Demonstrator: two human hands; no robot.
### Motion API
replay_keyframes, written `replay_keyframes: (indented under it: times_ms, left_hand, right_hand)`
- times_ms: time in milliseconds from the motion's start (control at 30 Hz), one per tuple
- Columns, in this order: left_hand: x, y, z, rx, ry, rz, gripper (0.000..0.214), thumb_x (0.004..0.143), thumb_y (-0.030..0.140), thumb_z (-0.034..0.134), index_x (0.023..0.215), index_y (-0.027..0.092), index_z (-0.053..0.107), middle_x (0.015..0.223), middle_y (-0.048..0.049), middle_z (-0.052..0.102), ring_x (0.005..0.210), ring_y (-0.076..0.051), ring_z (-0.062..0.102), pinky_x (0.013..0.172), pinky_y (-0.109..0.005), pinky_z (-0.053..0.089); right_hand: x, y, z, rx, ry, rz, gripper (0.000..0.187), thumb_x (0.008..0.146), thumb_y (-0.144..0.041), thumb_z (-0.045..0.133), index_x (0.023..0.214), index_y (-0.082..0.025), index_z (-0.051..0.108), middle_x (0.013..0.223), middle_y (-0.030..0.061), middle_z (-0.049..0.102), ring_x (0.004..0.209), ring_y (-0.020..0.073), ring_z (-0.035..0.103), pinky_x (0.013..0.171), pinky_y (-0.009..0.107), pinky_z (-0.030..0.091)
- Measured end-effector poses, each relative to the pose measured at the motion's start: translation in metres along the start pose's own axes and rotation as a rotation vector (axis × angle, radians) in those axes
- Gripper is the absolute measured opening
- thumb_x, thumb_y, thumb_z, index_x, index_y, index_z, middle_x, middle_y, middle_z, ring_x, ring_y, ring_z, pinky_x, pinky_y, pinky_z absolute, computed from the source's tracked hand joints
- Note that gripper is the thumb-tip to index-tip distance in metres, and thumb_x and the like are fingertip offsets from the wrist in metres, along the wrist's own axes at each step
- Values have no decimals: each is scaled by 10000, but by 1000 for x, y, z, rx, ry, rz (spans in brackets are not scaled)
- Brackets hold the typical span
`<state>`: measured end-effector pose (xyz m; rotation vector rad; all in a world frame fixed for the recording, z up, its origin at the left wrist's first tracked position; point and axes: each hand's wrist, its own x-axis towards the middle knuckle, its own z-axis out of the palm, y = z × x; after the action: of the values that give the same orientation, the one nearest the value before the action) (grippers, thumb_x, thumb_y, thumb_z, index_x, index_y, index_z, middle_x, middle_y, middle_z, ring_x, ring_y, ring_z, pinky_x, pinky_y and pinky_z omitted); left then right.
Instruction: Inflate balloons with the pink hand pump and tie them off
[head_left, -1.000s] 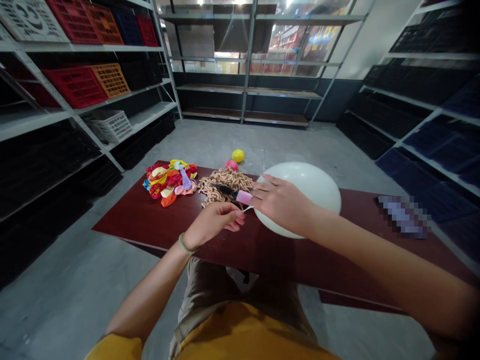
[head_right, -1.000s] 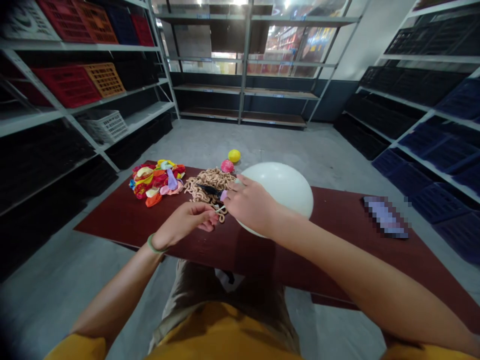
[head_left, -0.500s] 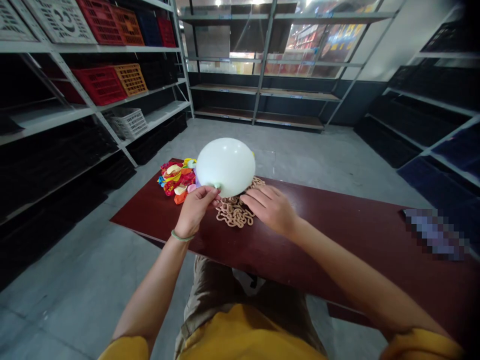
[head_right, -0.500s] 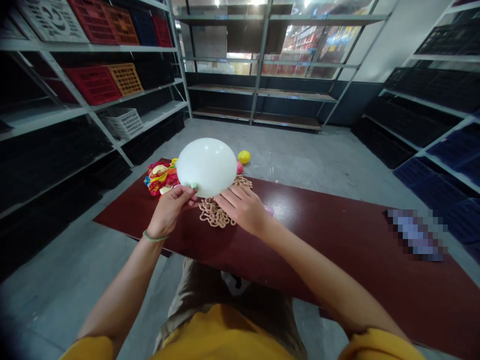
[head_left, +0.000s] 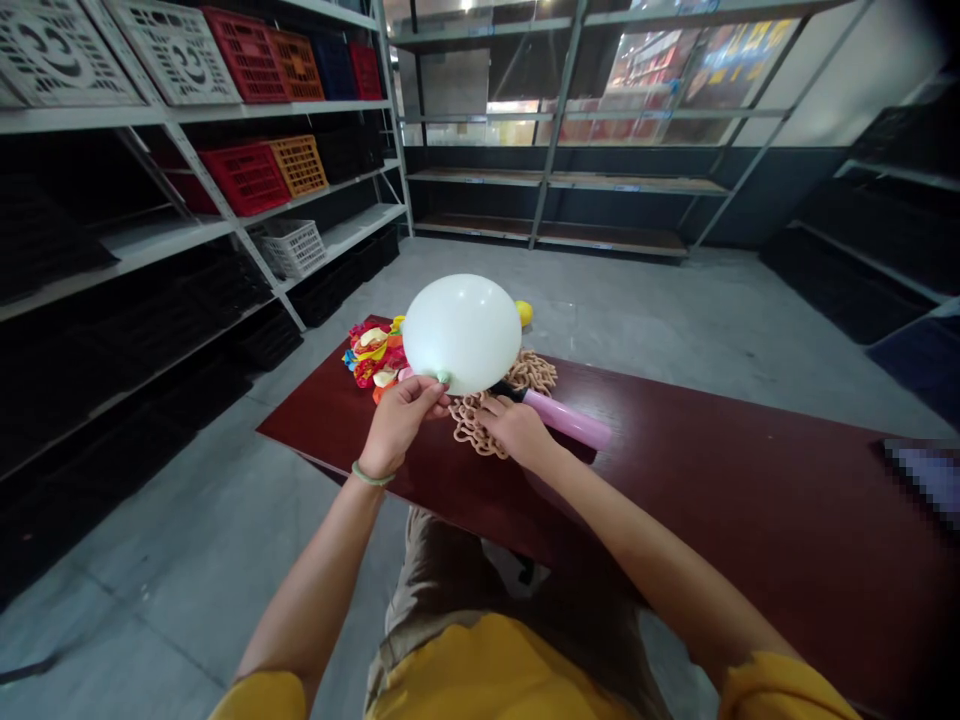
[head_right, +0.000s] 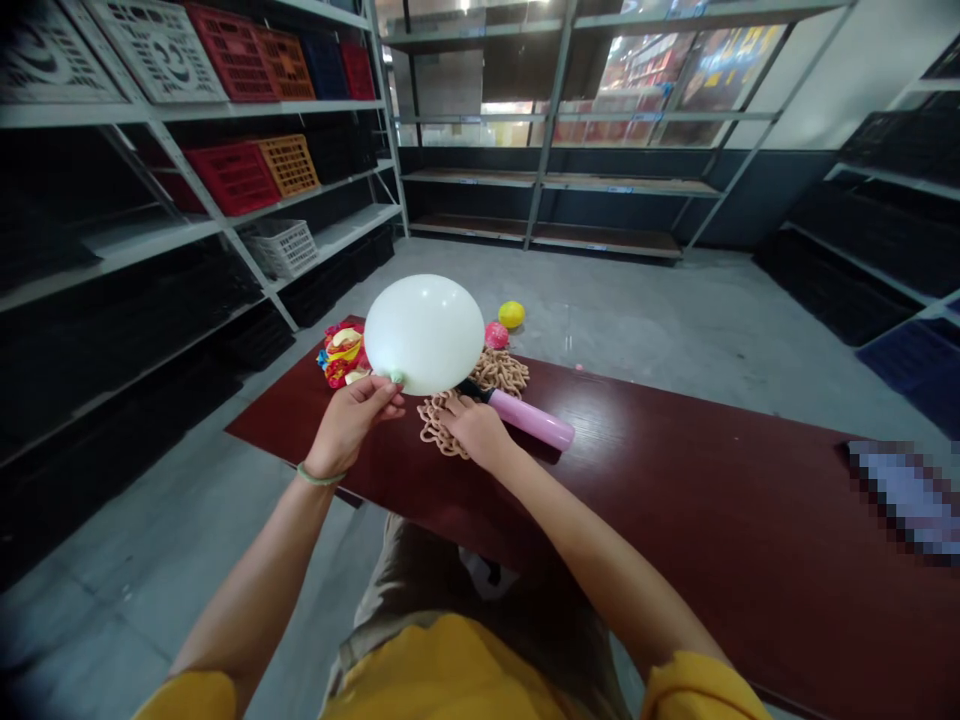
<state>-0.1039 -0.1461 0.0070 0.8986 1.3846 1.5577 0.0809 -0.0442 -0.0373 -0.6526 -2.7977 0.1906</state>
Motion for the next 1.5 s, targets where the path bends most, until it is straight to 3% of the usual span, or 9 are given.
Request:
replay_keyframes:
  times_ms: [233, 333, 467, 700, 833, 933, 1100, 1300, 1500]
  left_hand:
    - [5, 10, 7, 105, -35, 98, 328, 794, 459, 734, 861, 142, 683, 777, -24, 688, 714, -116, 648, 721, -239, 550]
    - [7, 16, 12, 139, -59, 128, 317, 802, 456, 722, 856, 146, 686, 768, -23, 684, 704, -120, 641, 710, -242, 539]
    - [9, 27, 21, 217, -151, 169, 277, 823, 433, 699, 858, 158, 695, 778, -26, 684, 694, -131, 627, 696, -250, 513]
    - [2, 47, 52, 493, -296, 326, 258, 897, 411, 605, 857, 174, 700, 751, -29, 683, 671, -150, 590, 621, -243, 429]
    - [-8, 44, 69, 700, -304, 527, 201, 923, 307, 560, 881, 198, 724, 822, -47, 714, 744, -179, 623, 683, -259, 432]
    - [-15, 36, 76, 780, -272, 632, 192, 929, 268, 548, 883, 204, 724, 855, -65, 725, 776, -199, 641, 731, -286, 447]
    - [-21, 24, 78, 758, -289, 660, 193, 947, 259, 531, 967, 223, 719, 930, -63, 740, 850, -209, 664, 777, -310, 470]
    - [-22, 23, 79, 784, -247, 658, 200, 948, 243, 525, 977, 225, 722, 950, -70, 740, 874, -223, 663, 800, -328, 474]
    - [-22, 18, 79, 851, -166, 734, 214, 970, 271, 506, 1001, 200, 705, 968, -90, 724, 900, -229, 655, 831, -358, 494]
  right_hand:
    - [-21, -3, -49, 174, 144, 69, 163, 993, -242, 470, 1000, -180, 620, 984, 56, 699, 889, 155, 634, 819, 281, 488]
    - [-31, -3, -81, 365, 166, 141, 163, 982, -318, 489, 989, -198, 598, 899, 19, 692, 724, 122, 624, 685, 245, 485]
    - [-39, -8, -136, 623, 174, 136, 112, 935, -281, 526, 993, -209, 591, 962, 28, 700, 831, 141, 656, 791, 279, 500]
    - [-16, -19, -216, 314, 143, 45, 144, 916, -271, 519, 980, -201, 627, 967, 23, 703, 856, 157, 636, 753, 268, 447]
    - [16, -19, -220, 188, 37, 97, 74, 894, -261, 550, 900, -197, 587, 885, 8, 689, 750, 142, 618, 660, 250, 396]
    - [34, -16, -209, 326, -26, 228, 41, 921, -206, 485, 933, -197, 524, 830, 13, 674, 627, 129, 612, 597, 250, 400]
    - [44, -9, -193, 430, 241, 396, 167, 995, -268, 368, 1089, -198, 486, 744, -4, 637, 546, 119, 551, 538, 245, 373]
    - [27, -4, -192, 75, -1, 187, 160, 915, -319, 561, 883, -212, 675, 892, 5, 724, 730, 141, 599, 621, 258, 347]
    - [4, -5, -187, -163, -72, 191, 197, 925, -299, 543, 867, -219, 714, 762, 17, 686, 587, 120, 484, 557, 286, 241]
